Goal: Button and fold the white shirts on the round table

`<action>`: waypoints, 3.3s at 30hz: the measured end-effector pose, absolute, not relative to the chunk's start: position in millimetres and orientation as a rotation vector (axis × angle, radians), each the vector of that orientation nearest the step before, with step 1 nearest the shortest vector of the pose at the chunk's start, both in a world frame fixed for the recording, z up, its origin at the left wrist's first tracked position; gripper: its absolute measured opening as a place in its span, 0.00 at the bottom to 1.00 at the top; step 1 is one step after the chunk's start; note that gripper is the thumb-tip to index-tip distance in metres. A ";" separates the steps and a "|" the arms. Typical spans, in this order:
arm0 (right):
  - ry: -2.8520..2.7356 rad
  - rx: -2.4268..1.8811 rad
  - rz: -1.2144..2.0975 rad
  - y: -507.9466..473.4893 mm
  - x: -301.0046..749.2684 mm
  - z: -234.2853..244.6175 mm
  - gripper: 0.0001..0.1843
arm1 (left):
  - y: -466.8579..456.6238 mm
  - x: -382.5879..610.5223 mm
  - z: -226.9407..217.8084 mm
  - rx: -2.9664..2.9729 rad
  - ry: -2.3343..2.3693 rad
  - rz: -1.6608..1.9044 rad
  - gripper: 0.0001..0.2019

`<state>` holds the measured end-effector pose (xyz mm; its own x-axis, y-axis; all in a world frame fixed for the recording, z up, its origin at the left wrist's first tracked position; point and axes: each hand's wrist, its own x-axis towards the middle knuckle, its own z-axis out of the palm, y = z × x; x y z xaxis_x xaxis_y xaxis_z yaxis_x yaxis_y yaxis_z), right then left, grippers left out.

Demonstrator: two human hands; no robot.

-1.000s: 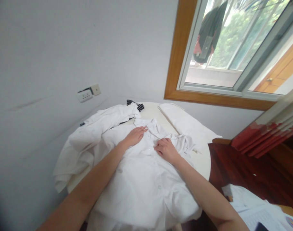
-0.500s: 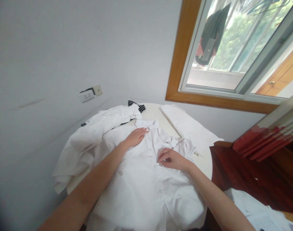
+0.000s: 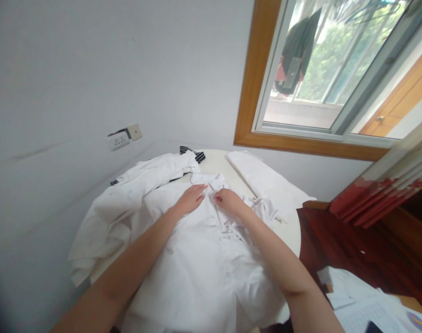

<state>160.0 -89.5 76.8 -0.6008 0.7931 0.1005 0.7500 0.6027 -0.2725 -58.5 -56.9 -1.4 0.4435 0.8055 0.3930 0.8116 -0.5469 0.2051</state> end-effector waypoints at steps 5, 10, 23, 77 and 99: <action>-2.446 -1.558 0.185 -50.9 127.7 56.3 0.22 | -57.8 -56.3 4.5 -2.563 -1.513 -0.758 0.19; -2.338 -1.682 0.182 -35.7 117.0 44.1 0.25 | -38.0 -44.9 24.0 -2.446 -1.674 -0.616 0.17; -2.114 -1.717 0.235 -18.5 122.2 24.3 0.17 | -7.1 -53.4 23.5 -2.535 -1.654 -0.568 0.10; -2.429 -1.303 0.333 -89.3 144.1 54.8 0.14 | 1.3 -46.0 17.3 -2.453 -1.542 -0.587 0.12; -2.627 -0.465 0.455 -163.2 142.7 35.7 0.11 | 11.4 -46.6 20.3 -2.469 -1.542 -0.524 0.10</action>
